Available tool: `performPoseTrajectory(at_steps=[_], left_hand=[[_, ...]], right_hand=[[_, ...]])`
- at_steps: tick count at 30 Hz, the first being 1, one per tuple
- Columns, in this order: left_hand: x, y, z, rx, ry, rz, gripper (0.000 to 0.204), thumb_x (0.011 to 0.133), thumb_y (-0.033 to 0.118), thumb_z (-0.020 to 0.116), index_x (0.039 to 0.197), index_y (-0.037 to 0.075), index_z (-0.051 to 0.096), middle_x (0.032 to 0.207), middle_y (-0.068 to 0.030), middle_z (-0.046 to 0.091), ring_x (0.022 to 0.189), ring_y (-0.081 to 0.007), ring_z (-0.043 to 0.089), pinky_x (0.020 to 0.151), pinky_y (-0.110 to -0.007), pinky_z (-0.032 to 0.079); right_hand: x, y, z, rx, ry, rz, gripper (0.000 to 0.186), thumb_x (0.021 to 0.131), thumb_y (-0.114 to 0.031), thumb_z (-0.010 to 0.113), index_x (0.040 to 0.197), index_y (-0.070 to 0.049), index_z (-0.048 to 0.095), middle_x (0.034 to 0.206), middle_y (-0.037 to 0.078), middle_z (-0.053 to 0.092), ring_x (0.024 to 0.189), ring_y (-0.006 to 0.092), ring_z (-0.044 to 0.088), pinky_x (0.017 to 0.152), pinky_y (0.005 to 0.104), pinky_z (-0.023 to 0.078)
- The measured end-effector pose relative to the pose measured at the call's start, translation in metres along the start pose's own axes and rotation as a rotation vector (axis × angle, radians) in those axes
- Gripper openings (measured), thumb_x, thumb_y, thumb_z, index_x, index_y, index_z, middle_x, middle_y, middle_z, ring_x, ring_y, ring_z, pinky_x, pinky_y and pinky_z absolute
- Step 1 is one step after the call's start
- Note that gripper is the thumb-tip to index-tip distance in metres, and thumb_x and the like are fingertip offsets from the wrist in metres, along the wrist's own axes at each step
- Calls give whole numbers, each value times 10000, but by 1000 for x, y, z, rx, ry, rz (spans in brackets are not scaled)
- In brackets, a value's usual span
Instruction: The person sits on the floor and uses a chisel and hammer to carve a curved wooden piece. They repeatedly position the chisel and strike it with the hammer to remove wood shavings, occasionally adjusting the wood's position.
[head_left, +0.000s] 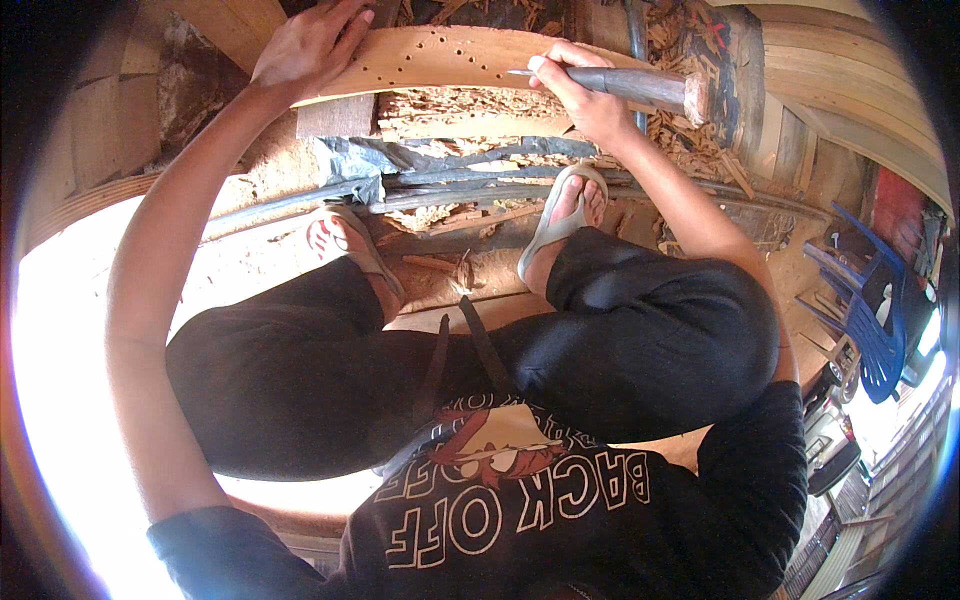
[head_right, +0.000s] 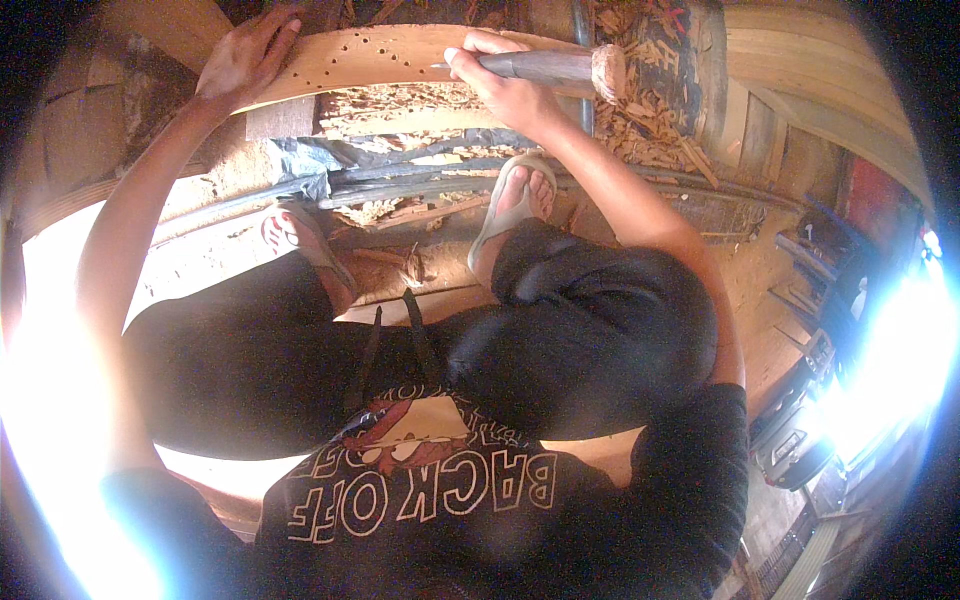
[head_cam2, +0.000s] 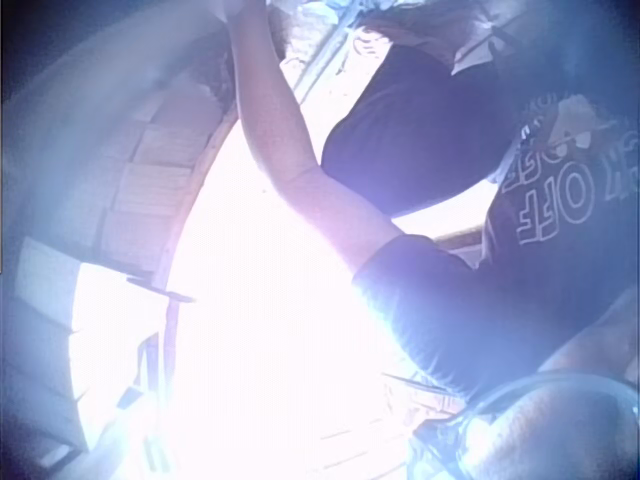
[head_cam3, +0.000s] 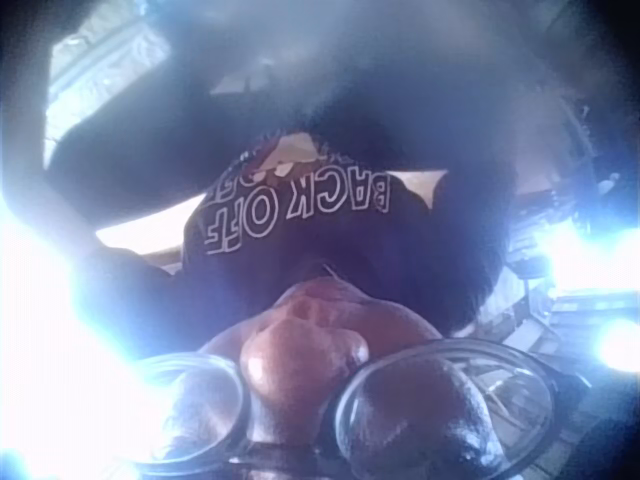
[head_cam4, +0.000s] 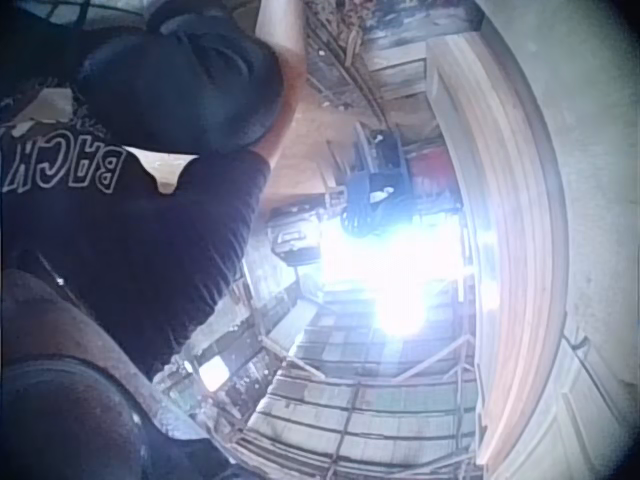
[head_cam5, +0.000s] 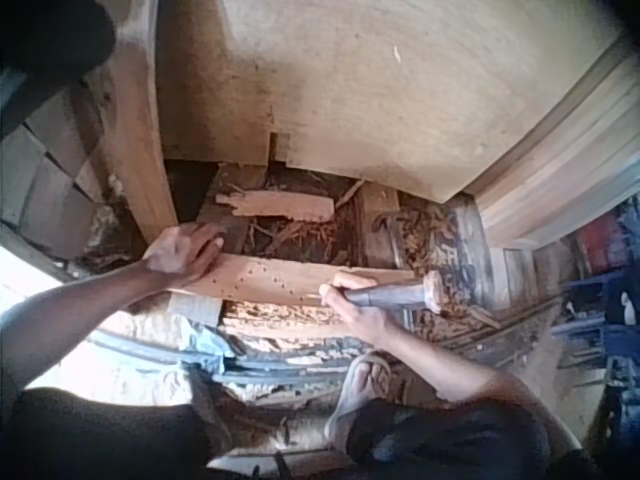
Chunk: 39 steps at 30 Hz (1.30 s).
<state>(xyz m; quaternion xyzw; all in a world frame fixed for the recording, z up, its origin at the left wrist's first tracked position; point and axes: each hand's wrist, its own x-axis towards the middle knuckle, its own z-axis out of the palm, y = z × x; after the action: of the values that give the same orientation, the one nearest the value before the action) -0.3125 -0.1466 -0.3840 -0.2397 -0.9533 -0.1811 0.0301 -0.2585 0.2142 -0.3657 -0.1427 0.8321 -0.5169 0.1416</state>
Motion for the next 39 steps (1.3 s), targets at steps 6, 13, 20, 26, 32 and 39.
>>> performPoseTrajectory(at_steps=[6, 13, 20, 26, 32, 39], left_hand=[[-2, -11, 9, -2, -33, 2, 290, 1016, 260, 600, 1206, 45, 640, 1046, -220, 684, 961, -423, 672, 811, -535, 567], [4, -10, 0, -190, -38, 24, 395, 1055, 294, 604, 1389, 86, 573, 1215, -196, 652, 1124, -421, 648, 963, -500, 561], [77, 124, -66, -535, 85, 264, 988, 854, 720, 719, 1546, 80, 424, 1341, -216, 651, 1279, -377, 636, 1160, -568, 460], [86, 236, -53, -1151, 129, -133, 886, 805, 151, 926, 1531, 42, 430, 1290, -129, 671, 1191, -199, 645, 1069, -370, 508], [95, 238, -22, -1102, 269, -423, 296, 876, 103, 819, 1109, 45, 646, 859, 3, 669, 786, -71, 634, 695, -258, 526], [73, 226, -24, -1179, 470, -346, 113, 904, 10, 700, 911, 68, 603, 775, 2, 624, 655, -71, 563, 613, -251, 450]], right_hand=[[4, -5, 0, -113, 12, -21, 365, 1053, -294, 622, 815, -23, 567, 668, 37, 523, 627, 121, 505, 606, 347, 417], [26, -4, 1, -159, -34, -64, 307, 1043, -240, 621, 800, -54, 602, 632, -6, 569, 597, 81, 538, 556, 319, 427], [33, 2, 0, -117, -13, -137, 274, 900, -290, 695, 875, -20, 660, 775, 193, 677, 747, 381, 674, 692, 477, 512], [41, 6, 4, -177, 21, -327, 179, 895, -143, 697, 939, 30, 705, 870, 270, 712, 863, 437, 713, 781, 506, 552], [20, -11, -38, -326, -285, -115, 401, 948, -332, 748, 1176, -15, 660, 1065, 196, 750, 954, 371, 741, 813, 473, 560], [-144, 90, -94, -351, 810, 183, 336, 891, -201, 806, 1157, -39, 680, 985, 139, 727, 929, 353, 703, 850, 462, 548]])
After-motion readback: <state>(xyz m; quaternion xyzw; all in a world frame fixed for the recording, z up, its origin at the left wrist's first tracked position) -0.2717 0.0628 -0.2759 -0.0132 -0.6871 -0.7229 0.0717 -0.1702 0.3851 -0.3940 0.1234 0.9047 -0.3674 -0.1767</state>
